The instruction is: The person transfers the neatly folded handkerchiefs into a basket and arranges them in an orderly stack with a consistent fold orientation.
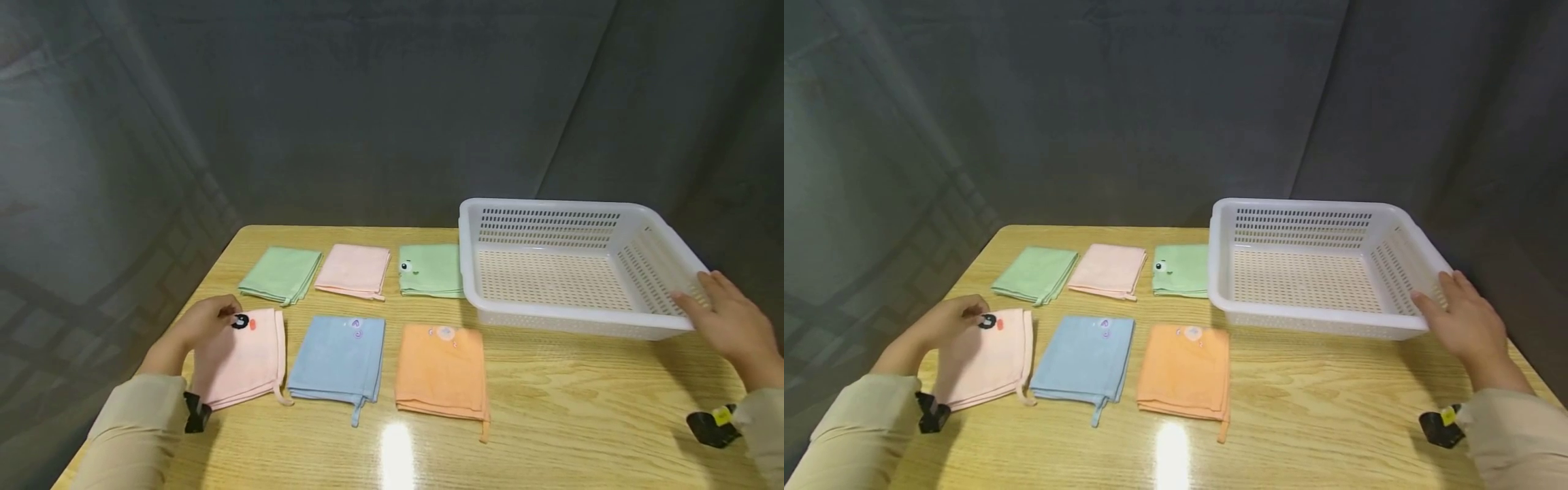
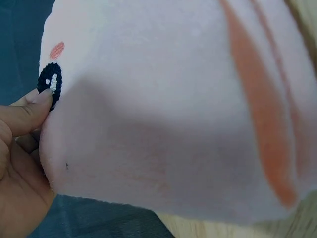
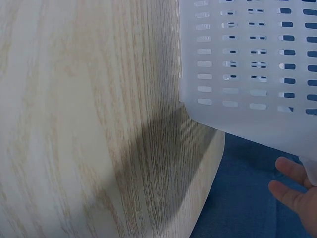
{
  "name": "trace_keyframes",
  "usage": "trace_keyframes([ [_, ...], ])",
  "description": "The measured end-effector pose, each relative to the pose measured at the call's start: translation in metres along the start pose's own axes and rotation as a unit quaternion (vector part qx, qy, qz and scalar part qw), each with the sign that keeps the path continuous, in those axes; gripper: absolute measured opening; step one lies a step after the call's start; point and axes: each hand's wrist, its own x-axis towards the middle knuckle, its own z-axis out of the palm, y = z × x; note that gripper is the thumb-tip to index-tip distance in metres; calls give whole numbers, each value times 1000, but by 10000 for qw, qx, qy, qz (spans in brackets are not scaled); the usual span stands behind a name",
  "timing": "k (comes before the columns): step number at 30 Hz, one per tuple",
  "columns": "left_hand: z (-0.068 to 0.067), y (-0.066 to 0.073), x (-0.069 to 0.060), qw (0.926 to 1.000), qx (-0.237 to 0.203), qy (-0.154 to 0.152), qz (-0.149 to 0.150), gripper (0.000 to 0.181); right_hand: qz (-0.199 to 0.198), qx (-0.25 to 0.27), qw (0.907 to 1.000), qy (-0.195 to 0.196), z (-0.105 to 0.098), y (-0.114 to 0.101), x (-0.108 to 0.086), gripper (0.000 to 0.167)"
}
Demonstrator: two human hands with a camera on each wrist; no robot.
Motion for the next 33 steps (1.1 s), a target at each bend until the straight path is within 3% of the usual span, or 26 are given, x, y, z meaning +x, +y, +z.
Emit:
trace_keyframes([
  [6,-6,5,1,9999,-88,26,138,9,20,-2,10000,-28,-1,1,0,79],
  [13,-11,9,1,9998,-141,-79,103,9,-44,-35,10000,-53,-1,2,1,79],
  [20,-14,12,2,9999,-148,22,64,9,-89,-52,9999,-63,-2,1,0,78],
  [25,-17,14,1,9997,-114,52,-195,9,-147,42,9998,-100,-22,-27,-14,77],
  [30,-21,19,1,9995,-126,126,-258,8,-173,189,9996,-143,-47,-65,-34,77],
  [33,-24,21,1,9993,-192,188,-269,8,-141,187,9995,-214,-53,-74,-39,77],
])
